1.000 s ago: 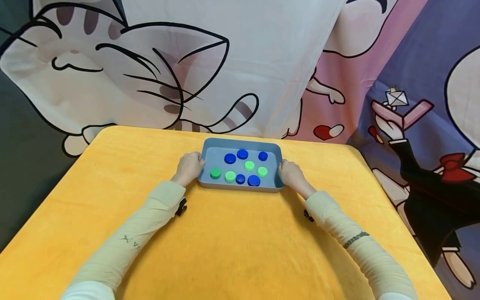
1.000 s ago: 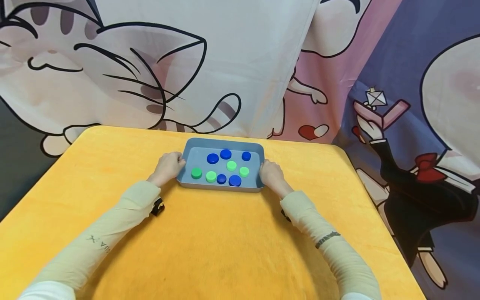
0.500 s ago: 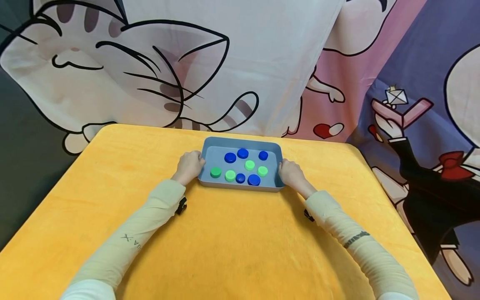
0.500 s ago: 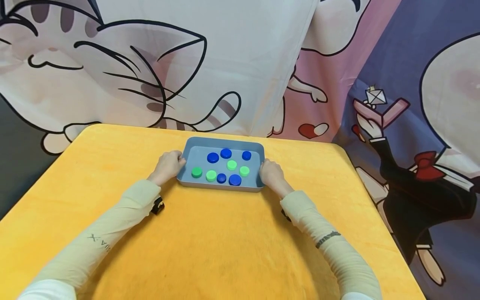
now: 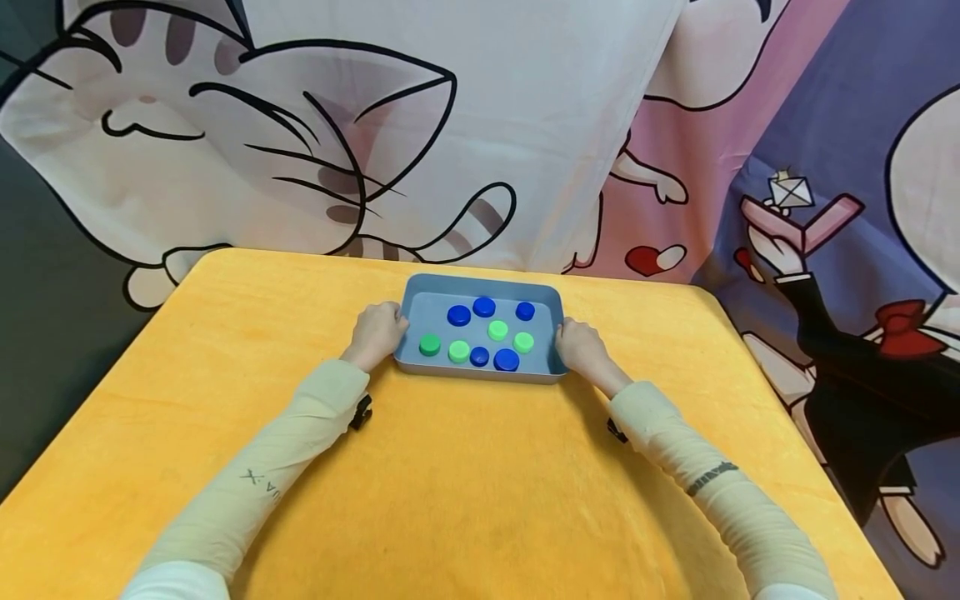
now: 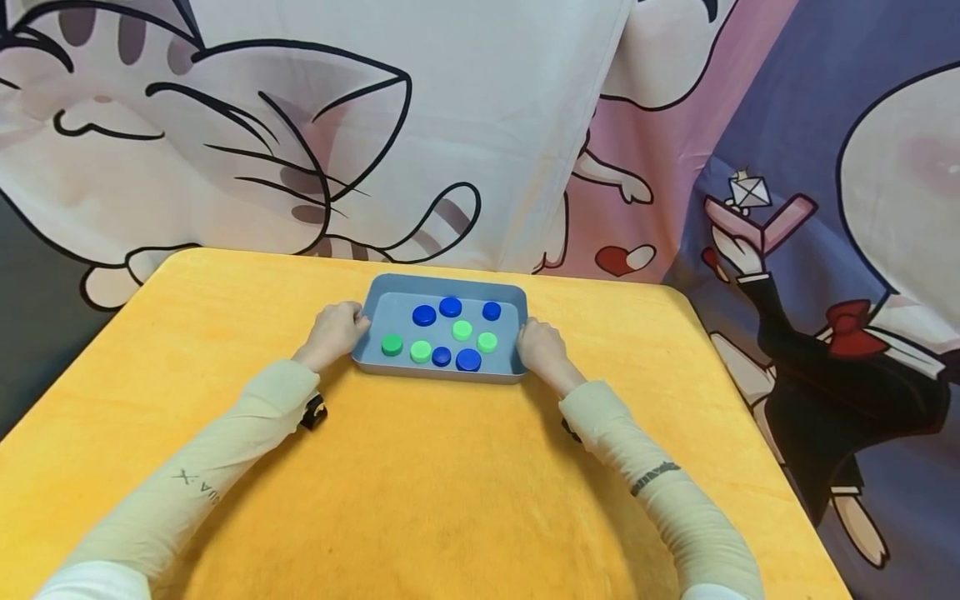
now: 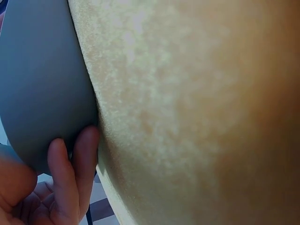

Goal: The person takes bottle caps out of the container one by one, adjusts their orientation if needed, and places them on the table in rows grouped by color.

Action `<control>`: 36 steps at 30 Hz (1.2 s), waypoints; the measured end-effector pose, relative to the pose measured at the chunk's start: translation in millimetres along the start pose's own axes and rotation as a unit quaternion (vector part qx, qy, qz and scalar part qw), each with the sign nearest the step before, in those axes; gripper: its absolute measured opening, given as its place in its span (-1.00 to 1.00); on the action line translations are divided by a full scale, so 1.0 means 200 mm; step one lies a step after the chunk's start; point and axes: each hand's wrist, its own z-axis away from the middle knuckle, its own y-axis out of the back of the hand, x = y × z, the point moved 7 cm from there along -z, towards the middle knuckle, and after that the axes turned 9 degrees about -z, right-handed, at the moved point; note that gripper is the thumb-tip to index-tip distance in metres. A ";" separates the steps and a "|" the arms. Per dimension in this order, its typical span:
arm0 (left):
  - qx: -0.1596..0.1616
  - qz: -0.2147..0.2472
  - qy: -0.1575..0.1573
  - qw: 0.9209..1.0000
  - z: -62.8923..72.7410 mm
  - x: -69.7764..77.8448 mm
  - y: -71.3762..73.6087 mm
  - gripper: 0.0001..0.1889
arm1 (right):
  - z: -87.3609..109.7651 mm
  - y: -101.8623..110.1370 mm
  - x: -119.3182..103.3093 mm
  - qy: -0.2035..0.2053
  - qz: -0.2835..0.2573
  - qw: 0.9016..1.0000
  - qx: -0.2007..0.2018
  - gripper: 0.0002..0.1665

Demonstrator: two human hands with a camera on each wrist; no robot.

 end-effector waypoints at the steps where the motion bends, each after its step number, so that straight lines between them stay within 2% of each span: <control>1: 0.000 0.001 0.001 1.000 0.00 0.00 0.00 -0.65 | 0.00 0.00 0.00 -0.001 0.000 1.000 0.000 -0.51; 16: 0.007 -0.003 -0.001 1.000 0.00 0.00 0.00 -0.65 | 0.00 -0.01 0.01 -0.012 -0.008 1.000 -0.005 -0.52; 23: -0.007 -0.003 0.009 1.000 0.00 0.00 0.00 -0.65 | 0.00 0.01 0.02 -0.022 -0.004 1.000 -0.006 -0.50; 29: -0.019 -0.002 0.014 1.000 0.00 -0.01 -0.01 -0.68 | 0.01 0.03 0.02 -0.007 -0.008 1.000 0.007 -0.58; 36: -0.016 -0.003 0.012 1.000 0.00 -0.01 0.00 -0.75 | 0.01 0.07 0.03 0.011 -0.015 0.999 0.034 -0.59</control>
